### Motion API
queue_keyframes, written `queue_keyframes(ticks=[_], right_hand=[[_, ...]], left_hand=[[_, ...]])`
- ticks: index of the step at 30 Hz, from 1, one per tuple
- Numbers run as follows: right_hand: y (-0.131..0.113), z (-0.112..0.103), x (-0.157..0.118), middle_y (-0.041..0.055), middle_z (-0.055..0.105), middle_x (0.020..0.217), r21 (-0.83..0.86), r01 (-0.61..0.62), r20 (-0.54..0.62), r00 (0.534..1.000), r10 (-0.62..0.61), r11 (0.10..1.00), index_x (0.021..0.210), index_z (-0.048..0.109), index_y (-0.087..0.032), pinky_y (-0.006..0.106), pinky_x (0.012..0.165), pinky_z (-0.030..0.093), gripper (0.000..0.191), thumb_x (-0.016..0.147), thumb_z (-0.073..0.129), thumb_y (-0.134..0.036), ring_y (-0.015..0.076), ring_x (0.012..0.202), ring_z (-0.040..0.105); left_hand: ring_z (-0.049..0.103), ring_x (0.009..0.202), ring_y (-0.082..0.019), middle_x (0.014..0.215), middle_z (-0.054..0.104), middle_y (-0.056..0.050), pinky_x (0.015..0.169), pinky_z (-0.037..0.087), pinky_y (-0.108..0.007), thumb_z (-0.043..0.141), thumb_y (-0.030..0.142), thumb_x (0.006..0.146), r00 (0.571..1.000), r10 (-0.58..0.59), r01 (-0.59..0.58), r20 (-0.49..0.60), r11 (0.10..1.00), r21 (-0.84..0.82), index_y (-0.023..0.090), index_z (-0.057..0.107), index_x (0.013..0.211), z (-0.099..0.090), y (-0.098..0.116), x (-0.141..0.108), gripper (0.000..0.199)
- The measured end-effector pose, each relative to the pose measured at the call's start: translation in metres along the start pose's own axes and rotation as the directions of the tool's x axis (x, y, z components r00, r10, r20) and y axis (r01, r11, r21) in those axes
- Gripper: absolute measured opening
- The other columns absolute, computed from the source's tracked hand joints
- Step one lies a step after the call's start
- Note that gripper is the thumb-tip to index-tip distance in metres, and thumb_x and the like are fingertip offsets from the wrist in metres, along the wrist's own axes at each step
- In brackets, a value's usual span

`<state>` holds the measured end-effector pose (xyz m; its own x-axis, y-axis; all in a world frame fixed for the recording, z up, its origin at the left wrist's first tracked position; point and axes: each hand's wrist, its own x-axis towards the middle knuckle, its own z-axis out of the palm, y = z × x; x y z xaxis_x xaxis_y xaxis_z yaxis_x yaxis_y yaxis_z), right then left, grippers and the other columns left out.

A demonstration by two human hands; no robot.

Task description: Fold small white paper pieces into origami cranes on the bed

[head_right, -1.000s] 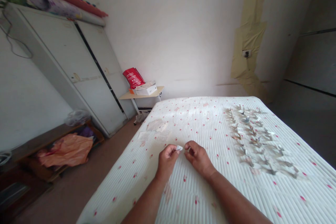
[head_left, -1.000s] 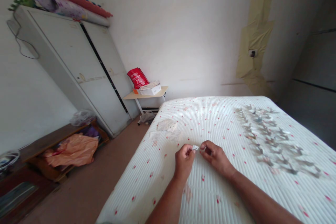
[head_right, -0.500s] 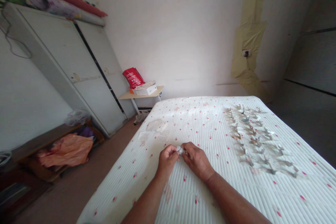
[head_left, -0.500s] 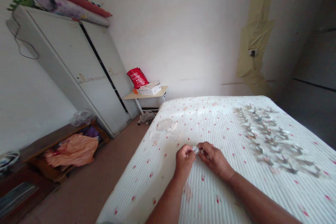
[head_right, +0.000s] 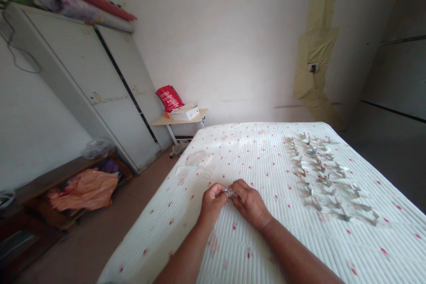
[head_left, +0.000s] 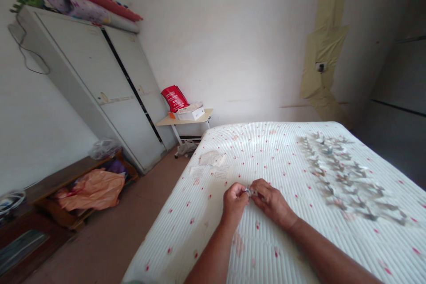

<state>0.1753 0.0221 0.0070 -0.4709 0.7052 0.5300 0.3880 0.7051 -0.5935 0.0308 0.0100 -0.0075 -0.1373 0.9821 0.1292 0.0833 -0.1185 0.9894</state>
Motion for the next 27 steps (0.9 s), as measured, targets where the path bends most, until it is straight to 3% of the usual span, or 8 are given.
queue_keyframes(ticks=[6,10,14,22,27], right_hand=[[0.003,0.004,-0.002,-0.0008,0.05,0.076,0.075,-0.129,-0.025,0.991,0.131,0.989,0.084,0.048,-0.02,0.021,0.057,0.04,0.01,0.076,0.048,-0.015,0.0097,0.059,0.048],[0.009,0.008,-0.002,-0.0048,0.043,0.062,0.18,-0.225,-0.025,0.972,0.233,0.957,0.078,0.044,-0.02,0.021,0.054,0.036,0.005,0.075,0.047,-0.017,0.0096,0.055,0.043],[0.01,0.008,0.0,-0.0048,0.043,0.06,0.275,-0.268,-0.027,0.958,0.286,0.923,0.073,0.044,-0.02,0.021,0.053,0.034,0.003,0.076,0.046,-0.019,0.0094,0.055,0.041],[0.01,0.008,0.0,-0.005,0.043,0.059,0.247,-0.264,-0.013,0.961,0.276,0.932,0.072,0.044,-0.02,0.021,0.053,0.033,0.004,0.073,0.046,-0.017,0.0099,0.055,0.041],[0.01,0.009,-0.001,-0.0048,0.045,0.06,0.225,-0.272,-0.017,0.959,0.283,0.936,0.072,0.044,-0.02,0.021,0.054,0.034,0.006,0.072,0.047,-0.015,0.0102,0.055,0.042]], left_hand=[[0.046,0.045,-0.007,0.052,0.05,0.005,0.045,0.037,-0.017,0.052,0.019,0.063,1.0,-0.007,0.007,0.018,1.0,-0.017,0.016,0.049,0.064,0.0,-0.001,0.0,0.004],[0.046,0.046,-0.007,0.053,0.051,0.004,0.045,0.037,-0.017,0.053,0.019,0.062,1.0,-0.023,0.024,0.014,0.999,-0.023,0.016,0.049,0.063,-0.001,0.002,0.0,0.005],[0.046,0.046,-0.008,0.052,0.051,0.004,0.046,0.036,-0.017,0.055,0.02,0.063,1.0,-0.022,0.022,0.022,0.999,-0.028,0.015,0.05,0.063,-0.001,0.005,-0.001,0.007],[0.048,0.045,-0.008,0.054,0.052,0.004,0.045,0.037,-0.018,0.06,0.034,0.066,0.999,-0.036,0.036,0.011,0.999,0.007,0.015,0.053,0.065,-0.001,0.007,-0.001,0.02],[0.047,0.046,-0.008,0.055,0.052,0.003,0.046,0.039,-0.018,0.06,0.032,0.065,0.999,-0.029,0.029,0.019,1.0,-0.008,0.015,0.052,0.064,-0.001,0.004,-0.001,0.019]])
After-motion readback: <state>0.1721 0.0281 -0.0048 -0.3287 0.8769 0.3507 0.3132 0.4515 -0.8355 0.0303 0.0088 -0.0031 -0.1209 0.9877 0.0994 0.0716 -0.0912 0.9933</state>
